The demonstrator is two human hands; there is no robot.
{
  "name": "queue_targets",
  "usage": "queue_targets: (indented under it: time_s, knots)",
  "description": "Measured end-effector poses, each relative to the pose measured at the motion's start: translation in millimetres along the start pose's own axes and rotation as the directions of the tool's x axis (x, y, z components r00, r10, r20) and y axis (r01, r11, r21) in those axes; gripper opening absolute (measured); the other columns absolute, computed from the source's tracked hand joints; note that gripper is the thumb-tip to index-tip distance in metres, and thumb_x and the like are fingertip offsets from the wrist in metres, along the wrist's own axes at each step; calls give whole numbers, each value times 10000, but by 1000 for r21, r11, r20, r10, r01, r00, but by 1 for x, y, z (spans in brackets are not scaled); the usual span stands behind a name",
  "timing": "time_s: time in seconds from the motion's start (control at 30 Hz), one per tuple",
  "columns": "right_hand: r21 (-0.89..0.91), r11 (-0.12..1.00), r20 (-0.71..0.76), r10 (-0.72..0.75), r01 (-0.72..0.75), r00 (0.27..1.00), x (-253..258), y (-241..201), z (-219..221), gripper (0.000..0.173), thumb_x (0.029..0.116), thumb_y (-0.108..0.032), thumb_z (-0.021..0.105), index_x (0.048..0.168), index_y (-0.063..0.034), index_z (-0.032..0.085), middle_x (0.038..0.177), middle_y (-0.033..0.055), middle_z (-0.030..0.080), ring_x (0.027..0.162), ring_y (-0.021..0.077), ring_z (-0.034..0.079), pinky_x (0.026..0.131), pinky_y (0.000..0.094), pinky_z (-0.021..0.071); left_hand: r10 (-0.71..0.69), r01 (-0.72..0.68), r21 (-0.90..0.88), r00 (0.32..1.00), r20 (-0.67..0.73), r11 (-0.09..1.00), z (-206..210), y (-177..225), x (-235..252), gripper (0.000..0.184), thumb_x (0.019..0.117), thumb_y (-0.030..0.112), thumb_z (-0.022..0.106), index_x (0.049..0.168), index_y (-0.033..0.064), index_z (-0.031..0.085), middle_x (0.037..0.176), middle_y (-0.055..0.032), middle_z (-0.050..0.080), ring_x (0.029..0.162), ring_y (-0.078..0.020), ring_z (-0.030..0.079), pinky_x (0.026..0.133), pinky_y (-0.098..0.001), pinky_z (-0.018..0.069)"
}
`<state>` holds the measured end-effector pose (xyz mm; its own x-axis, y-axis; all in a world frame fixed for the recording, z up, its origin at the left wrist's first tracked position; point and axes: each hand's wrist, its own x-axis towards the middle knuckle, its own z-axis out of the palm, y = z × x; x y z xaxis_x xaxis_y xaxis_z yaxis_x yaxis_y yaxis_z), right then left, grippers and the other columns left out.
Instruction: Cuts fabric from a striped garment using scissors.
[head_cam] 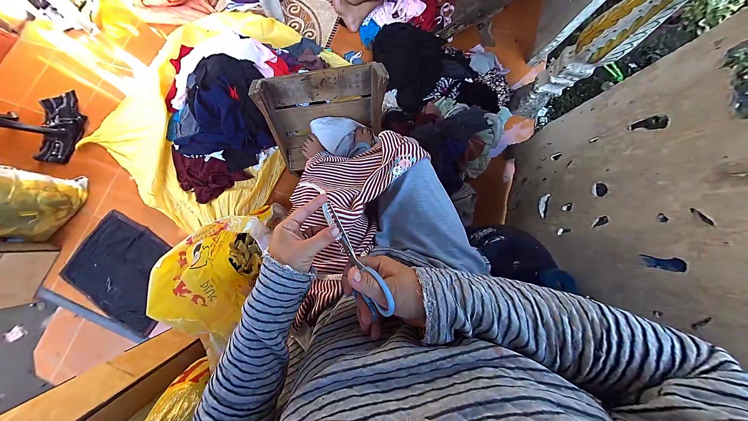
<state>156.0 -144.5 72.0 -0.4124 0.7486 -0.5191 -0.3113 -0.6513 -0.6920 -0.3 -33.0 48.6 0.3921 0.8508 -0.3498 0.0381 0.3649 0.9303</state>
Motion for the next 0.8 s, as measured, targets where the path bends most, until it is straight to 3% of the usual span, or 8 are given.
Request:
queue_targets:
  time_s: [0.2,0.3,0.47,0.6,0.73,0.8]
  knots:
    - [40,997,-39,64,-63,997,3,-6,2,373,1087,-433,367,1020,-104,531,637,-13,618,600,134,681,599,293,598,29,-28,-26,998,52,999,5,-5,-7,678,757,-117,722,1407,-34,553,1266,-97,684,795,-85,720,760,-235,615]
    - [79,993,-45,86,-83,995,5,-6,2,405,1089,-459,339,1029,-105,526,658,-11,617,625,140,684,631,308,604,44,-42,-43,998,49,998,7,-7,-10,811,734,-92,730,1490,-15,447,1425,-121,563,856,-101,724,761,-245,618]
    - [84,995,-47,51,-47,998,2,-3,3,368,1092,-417,342,1002,-109,522,631,-11,630,592,134,687,591,282,596,15,-11,-60,998,68,998,8,-9,-9,951,720,-72,743,1565,35,320,1377,-148,582,798,-113,724,728,-238,617]
    - [119,993,-73,37,-28,997,-1,-1,5,331,1097,-361,364,992,-96,532,611,-9,634,567,131,687,564,275,596,-24,29,-74,997,73,997,11,-9,-9,875,722,-91,724,1514,24,370,1344,-140,597,805,-123,725,728,-247,622]
    - [140,988,-77,79,-68,994,-3,-2,7,335,1106,-363,365,999,-97,538,613,-3,639,571,132,690,569,275,598,-75,93,-70,972,222,993,3,-13,-2,835,742,-75,713,1508,10,392,1411,-121,566,1033,-116,699,839,-259,602]
    - [148,983,-82,118,-105,990,-4,-5,8,357,1109,-391,357,1016,-97,537,617,-2,632,576,137,691,576,280,602,-83,112,-80,949,304,991,-2,-14,3,851,742,-77,707,1523,-19,376,1436,-113,556,1072,-102,689,881,-260,595]
